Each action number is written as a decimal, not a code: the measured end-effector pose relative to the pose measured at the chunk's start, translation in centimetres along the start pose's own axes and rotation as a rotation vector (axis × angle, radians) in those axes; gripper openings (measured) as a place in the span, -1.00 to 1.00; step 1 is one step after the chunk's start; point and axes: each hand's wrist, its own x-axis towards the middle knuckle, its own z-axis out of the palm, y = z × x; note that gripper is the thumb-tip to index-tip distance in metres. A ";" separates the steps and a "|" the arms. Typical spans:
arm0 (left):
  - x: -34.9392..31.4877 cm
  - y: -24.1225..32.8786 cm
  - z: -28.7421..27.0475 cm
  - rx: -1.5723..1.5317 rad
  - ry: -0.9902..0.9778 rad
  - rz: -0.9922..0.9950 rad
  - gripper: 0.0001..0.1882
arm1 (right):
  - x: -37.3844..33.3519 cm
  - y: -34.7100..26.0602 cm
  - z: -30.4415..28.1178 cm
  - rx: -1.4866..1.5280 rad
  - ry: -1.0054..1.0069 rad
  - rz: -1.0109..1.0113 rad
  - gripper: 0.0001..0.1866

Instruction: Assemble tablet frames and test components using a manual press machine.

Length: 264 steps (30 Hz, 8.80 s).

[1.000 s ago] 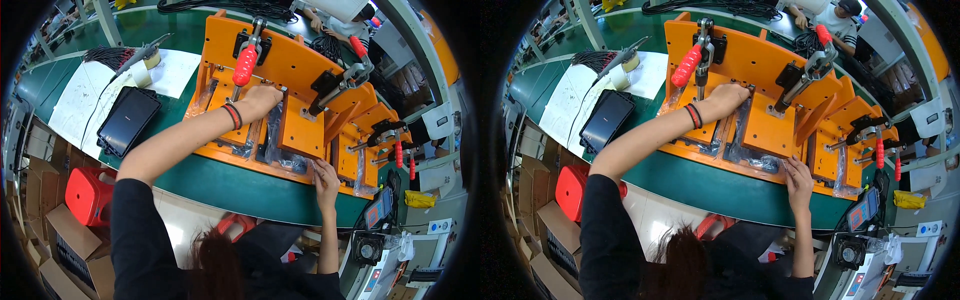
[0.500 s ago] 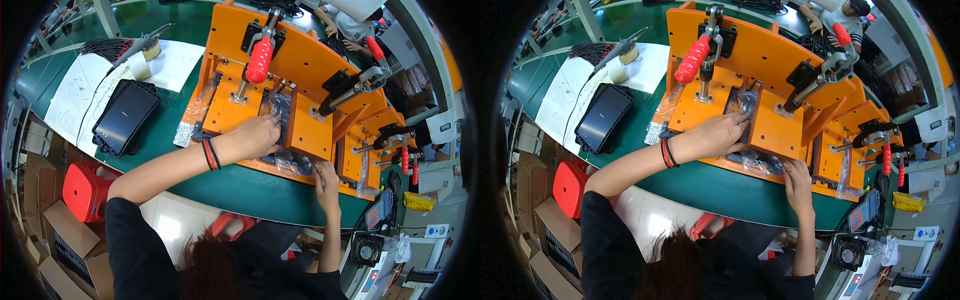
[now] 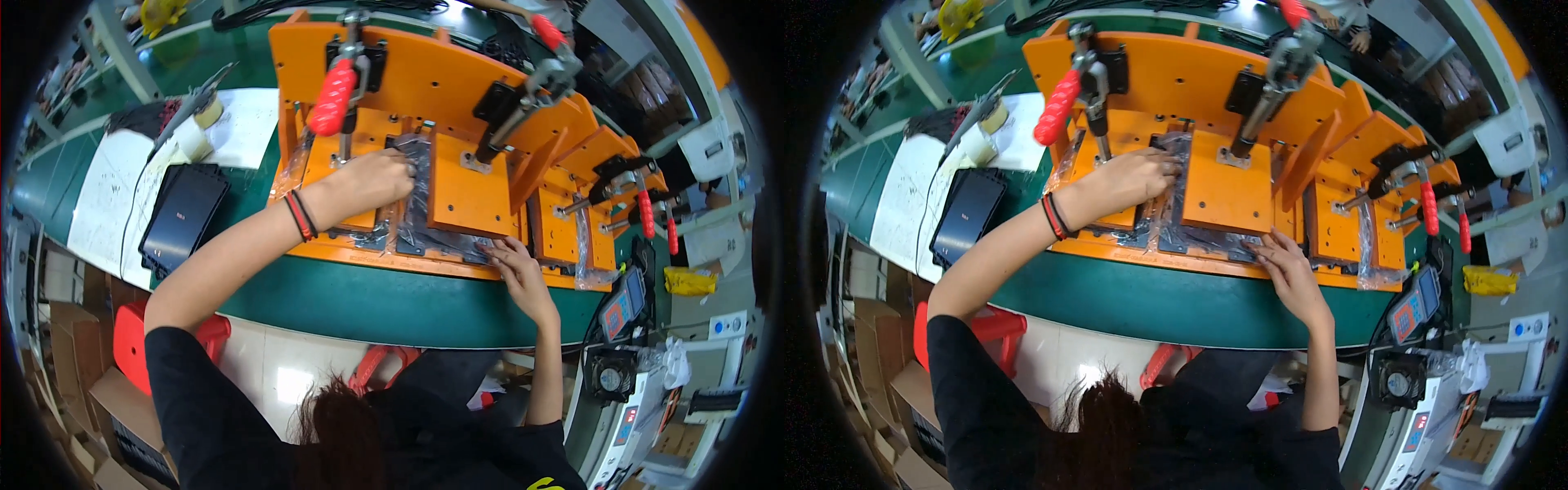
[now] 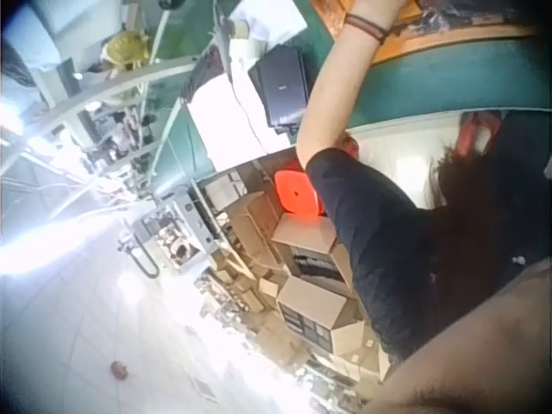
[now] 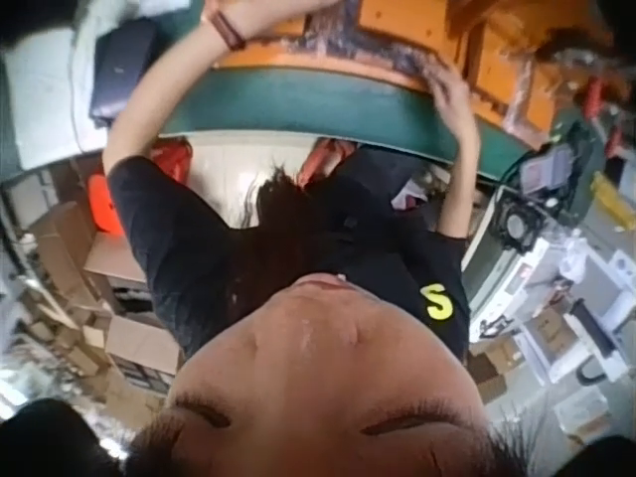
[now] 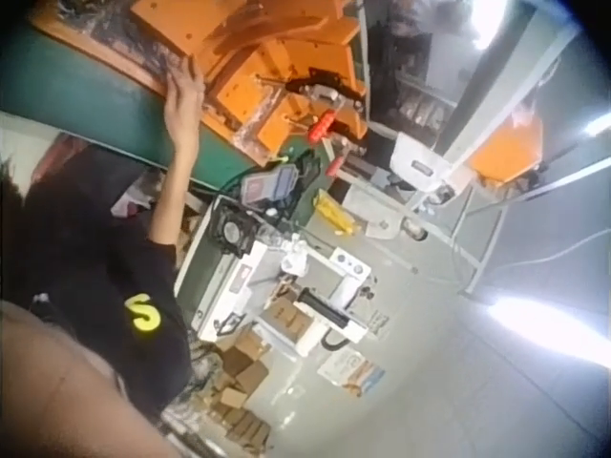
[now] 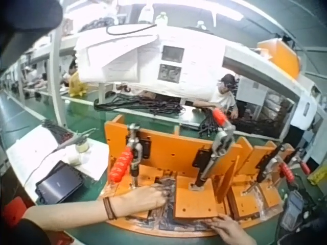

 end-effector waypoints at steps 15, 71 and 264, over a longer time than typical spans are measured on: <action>-3.4 12.0 -9.0 -0.358 0.306 -0.603 -0.86 | 15.6 -13.8 -14.5 0.832 0.191 -0.075 -0.44; 25.5 52.4 4.6 -1.041 -1.145 0.812 -0.65 | -70.6 -29.0 10.8 -1.104 2.023 2.178 -0.82; 24.9 53.9 -1.8 -2.025 -0.993 0.474 0.13 | -52.3 -0.4 -3.8 0.144 1.786 0.553 0.00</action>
